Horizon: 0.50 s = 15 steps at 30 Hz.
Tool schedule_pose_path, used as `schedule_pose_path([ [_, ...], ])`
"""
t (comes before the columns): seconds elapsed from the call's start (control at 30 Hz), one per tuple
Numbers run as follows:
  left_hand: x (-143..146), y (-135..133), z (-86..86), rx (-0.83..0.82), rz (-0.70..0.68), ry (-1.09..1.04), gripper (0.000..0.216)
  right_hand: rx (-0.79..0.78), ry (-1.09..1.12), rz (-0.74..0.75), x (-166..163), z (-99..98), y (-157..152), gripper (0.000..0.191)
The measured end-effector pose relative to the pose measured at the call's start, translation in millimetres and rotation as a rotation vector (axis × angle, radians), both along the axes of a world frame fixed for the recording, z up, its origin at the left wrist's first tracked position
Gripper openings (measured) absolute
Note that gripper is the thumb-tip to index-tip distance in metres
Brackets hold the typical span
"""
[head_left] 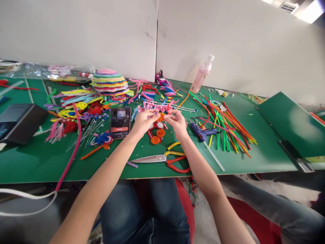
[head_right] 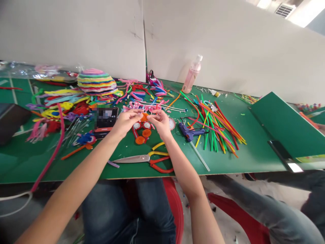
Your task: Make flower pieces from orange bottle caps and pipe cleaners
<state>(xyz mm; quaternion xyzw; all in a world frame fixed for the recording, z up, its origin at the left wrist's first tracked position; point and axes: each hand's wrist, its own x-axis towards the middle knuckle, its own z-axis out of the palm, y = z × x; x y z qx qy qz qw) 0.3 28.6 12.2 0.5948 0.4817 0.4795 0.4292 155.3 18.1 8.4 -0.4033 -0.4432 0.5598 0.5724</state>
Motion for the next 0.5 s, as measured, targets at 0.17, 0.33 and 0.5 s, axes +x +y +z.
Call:
schedule_pose_path([
  [0.17,0.3,0.0,3.5,-0.116,0.011,-0.092,0.056,-0.014,0.028,-0.044,0.3,-1.4,0.4,0.048],
  [0.33,-0.5,-3.1,5.5,-0.085,-0.105,-0.055,0.046,-0.009,0.007,-0.046,0.3,-1.4,0.3,0.048],
  [0.5,0.7,-4.4,2.2,-0.049,-0.092,-0.016,0.042,0.019,-0.091,-0.038,-1.5,0.0,-1.4,0.046],
])
